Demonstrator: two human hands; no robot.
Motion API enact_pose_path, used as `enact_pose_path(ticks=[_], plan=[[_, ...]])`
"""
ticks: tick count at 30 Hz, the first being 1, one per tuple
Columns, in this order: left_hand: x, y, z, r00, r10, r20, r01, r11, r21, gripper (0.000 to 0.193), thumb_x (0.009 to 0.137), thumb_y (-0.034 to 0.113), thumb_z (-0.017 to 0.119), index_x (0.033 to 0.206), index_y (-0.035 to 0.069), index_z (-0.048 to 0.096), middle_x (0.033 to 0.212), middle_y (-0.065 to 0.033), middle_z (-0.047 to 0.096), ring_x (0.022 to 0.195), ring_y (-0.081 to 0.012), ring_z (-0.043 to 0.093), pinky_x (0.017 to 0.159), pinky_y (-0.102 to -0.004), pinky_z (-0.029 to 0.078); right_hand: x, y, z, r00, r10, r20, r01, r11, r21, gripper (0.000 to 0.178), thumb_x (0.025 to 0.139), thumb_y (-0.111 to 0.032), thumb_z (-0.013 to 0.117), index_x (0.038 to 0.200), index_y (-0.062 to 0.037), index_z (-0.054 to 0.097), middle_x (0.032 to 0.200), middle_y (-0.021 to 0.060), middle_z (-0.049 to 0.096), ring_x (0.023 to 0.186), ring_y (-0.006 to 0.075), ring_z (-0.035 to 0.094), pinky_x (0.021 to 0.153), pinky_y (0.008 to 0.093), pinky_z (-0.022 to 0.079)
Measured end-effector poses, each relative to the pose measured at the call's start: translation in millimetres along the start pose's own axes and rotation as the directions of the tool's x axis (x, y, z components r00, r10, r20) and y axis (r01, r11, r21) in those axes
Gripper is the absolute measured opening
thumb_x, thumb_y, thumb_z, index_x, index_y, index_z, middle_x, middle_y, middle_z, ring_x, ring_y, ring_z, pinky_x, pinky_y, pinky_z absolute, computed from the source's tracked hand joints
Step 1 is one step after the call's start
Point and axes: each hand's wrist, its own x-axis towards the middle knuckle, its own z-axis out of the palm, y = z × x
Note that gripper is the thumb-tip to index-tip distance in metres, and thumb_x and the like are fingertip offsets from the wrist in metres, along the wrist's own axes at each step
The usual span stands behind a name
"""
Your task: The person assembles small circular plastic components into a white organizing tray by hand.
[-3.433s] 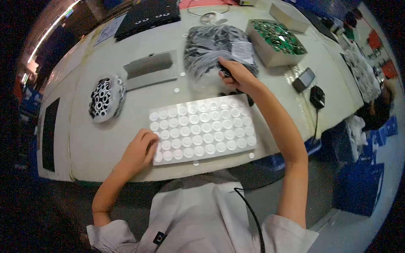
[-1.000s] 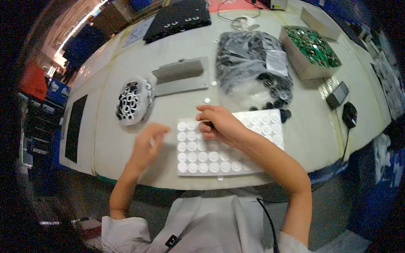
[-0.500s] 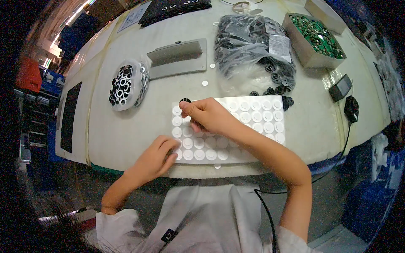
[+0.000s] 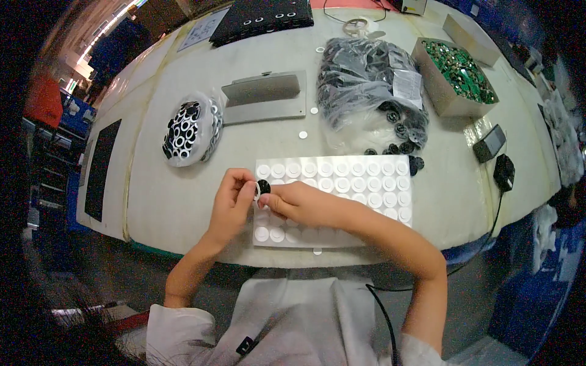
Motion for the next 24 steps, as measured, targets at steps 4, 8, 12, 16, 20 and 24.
enact_pose_path(ticks=[4, 8, 12, 16, 20, 24], plan=[[6.8, 16.8, 4.7, 0.983, -0.078, 0.164, 0.099, 0.987, -0.126, 0.016, 0.093, 0.012, 0.042, 0.105, 0.002, 0.048, 0.08, -0.0017, 0.051, 0.07, -0.007, 0.05, 0.065, -0.0219, 0.043, -2.2, -1.7, -4.9, 0.999, -0.001, 0.035, 0.002, 0.999, -0.04, 0.038, 0.095, -0.032, 0.038, 0.087, 0.0004, 0.057, 0.063, 0.0076, 0.053, 0.059, 0.0166, 0.048, 0.059, 0.0322, 0.042], [13.8, 15.9, -2.1, 0.951, -0.093, 0.294, 0.119, 0.99, -0.073, 0.018, 0.093, 0.013, 0.043, 0.103, 0.001, 0.052, 0.078, -0.0021, 0.053, 0.066, -0.0075, 0.051, 0.061, -0.0223, 0.044, -3.2, -6.9, -10.9, 0.996, 0.04, 0.076, -0.037, 0.999, -0.037, 0.039, 0.095, -0.031, 0.038, 0.085, 0.0007, 0.057, 0.063, 0.0077, 0.052, 0.06, 0.0161, 0.048, 0.059, 0.0319, 0.042], [15.3, 10.2, 1.2, 0.965, -0.089, 0.246, 0.121, 0.986, -0.119, 0.017, 0.092, 0.014, 0.049, 0.102, 0.002, 0.054, 0.078, -0.0019, 0.055, 0.064, -0.0072, 0.051, 0.059, -0.0215, 0.044, -2.0, -0.9, -8.2, 0.998, -0.034, 0.045, 0.034, 0.999, 0.002, 0.036, 0.094, -0.03, 0.04, 0.088, 0.001, 0.057, 0.067, 0.0111, 0.057, 0.064, 0.0219, 0.054, 0.061, 0.0353, 0.043], [21.7, 7.4, -0.8, 0.979, -0.097, 0.178, 0.12, 0.985, -0.125, 0.024, 0.089, 0.015, 0.055, 0.109, 0.002, 0.054, 0.079, -0.0015, 0.056, 0.064, -0.0061, 0.05, 0.06, -0.0199, 0.043, 0.1, 1.2, -9.9, 0.987, -0.08, -0.137, 0.066, 0.993, -0.101, 0.032, 0.092, -0.03, 0.042, 0.092, 0.0003, 0.053, 0.075, 0.0173, 0.06, 0.072, 0.0334, 0.058, 0.065, 0.0406, 0.044], [20.5, 3.1, 1.9, 0.98, -0.112, 0.163, 0.14, 0.975, -0.173, 0.034, 0.089, 0.011, 0.053, 0.122, 0.003, 0.05, 0.08, -0.0016, 0.057, 0.065, -0.0061, 0.05, 0.06, -0.0199, 0.043, 1.6, -5.7, -7.8, 0.981, -0.067, -0.182, 0.027, 0.976, -0.216, 0.029, 0.091, -0.029, 0.041, 0.094, -0.0011, 0.051, 0.077, 0.02, 0.06, 0.074, 0.0377, 0.057, 0.067, 0.0436, 0.043], [14.6, 2.6, -1.3, 0.97, -0.112, 0.214, 0.16, 0.962, -0.221, 0.036, 0.089, 0.007, 0.052, 0.125, 0.003, 0.048, 0.083, -0.0026, 0.057, 0.067, -0.0066, 0.051, 0.061, -0.0206, 0.045, 1.5, 1.7, -11.0, 0.975, -0.082, -0.205, 0.034, 0.973, -0.228, 0.027, 0.09, -0.026, 0.041, 0.093, -0.0014, 0.049, 0.077, 0.0208, 0.06, 0.073, 0.0399, 0.056, 0.064, 0.0461, 0.043]])
